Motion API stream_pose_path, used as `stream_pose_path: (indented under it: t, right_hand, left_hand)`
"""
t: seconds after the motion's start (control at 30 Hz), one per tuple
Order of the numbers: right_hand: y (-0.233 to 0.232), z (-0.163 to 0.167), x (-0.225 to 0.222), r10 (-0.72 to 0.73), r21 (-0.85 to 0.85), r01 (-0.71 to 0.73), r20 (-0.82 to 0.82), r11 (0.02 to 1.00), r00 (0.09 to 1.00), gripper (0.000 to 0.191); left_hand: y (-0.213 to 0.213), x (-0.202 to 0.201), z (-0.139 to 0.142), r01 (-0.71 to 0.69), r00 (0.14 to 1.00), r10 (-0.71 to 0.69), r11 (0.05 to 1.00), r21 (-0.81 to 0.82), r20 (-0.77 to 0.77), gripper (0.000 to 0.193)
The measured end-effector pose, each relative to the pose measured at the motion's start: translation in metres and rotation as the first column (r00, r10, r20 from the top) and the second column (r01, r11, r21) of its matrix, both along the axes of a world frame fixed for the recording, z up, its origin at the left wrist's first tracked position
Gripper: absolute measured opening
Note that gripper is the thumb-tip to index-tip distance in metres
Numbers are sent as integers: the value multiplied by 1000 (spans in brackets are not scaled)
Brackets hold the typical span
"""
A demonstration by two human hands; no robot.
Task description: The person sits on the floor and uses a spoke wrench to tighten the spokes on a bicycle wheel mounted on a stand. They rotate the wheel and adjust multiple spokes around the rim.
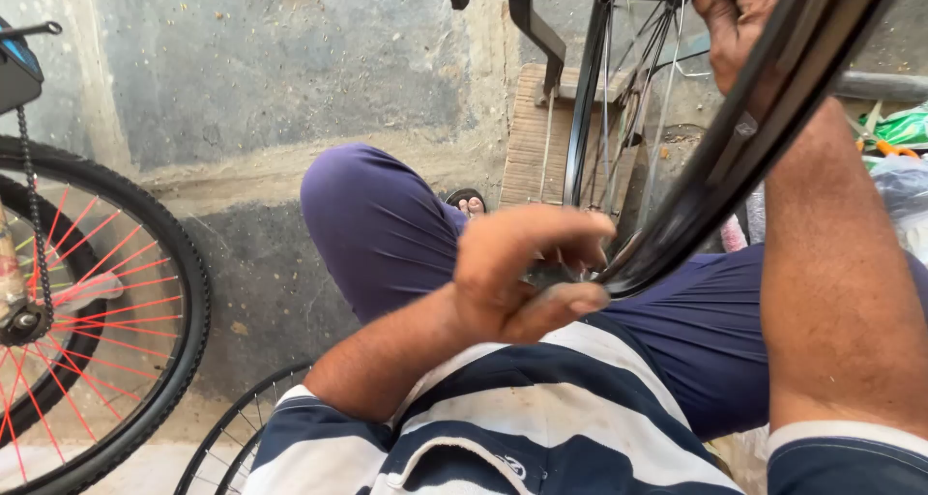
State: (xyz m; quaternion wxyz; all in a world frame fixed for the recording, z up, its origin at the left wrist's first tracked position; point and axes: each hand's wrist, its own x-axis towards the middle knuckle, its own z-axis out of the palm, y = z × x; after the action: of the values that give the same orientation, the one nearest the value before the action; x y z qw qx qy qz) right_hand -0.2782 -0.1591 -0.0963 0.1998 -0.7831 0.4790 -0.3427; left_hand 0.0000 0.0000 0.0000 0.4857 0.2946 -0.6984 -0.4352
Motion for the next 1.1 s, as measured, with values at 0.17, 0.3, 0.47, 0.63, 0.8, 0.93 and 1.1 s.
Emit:
stream_pose_path:
  t: [0.17, 0.3, 0.47, 0.63, 0.8, 0.93, 1.1]
  right_hand:
    - [-19, -42, -21, 14, -295, -62, -161, 954, 987, 20]
    - [-20, -52, -25, -35, -201, 9, -126, 980, 991, 21]
    - [-14, -38, -19, -145, -289, 46, -332, 956, 932, 11]
    - [-11, -29, -13, -100, -211, 46, -256, 976, 962, 8]
    - [-6, -28, -11, -64, -97, 47, -178, 994, 982, 15]
    - [-6, -21, -8, -36, -172, 11, -142, 985, 989, 17]
    - [-11, -19, -4, -44, -37, 38, -153, 999, 987, 13]
  left_hand:
    - [0, 10, -50, -14, 974, 57, 982, -191, 218, 35]
    - [22, 15, -87, 147, 859, 15, 950, -276, 512, 46]
    - [33, 7, -114, 173, 752, 5, 964, -204, 659, 32]
    - [32, 3, -79, 127, 833, 9, 970, -207, 553, 30]
    - [36, 7, -25, -79, 990, 93, 988, -129, 102, 30]
    - [23, 4, -24, -11, 949, 82, 974, -228, 304, 30]
    - [36, -2, -53, 81, 867, 52, 966, -245, 496, 23]
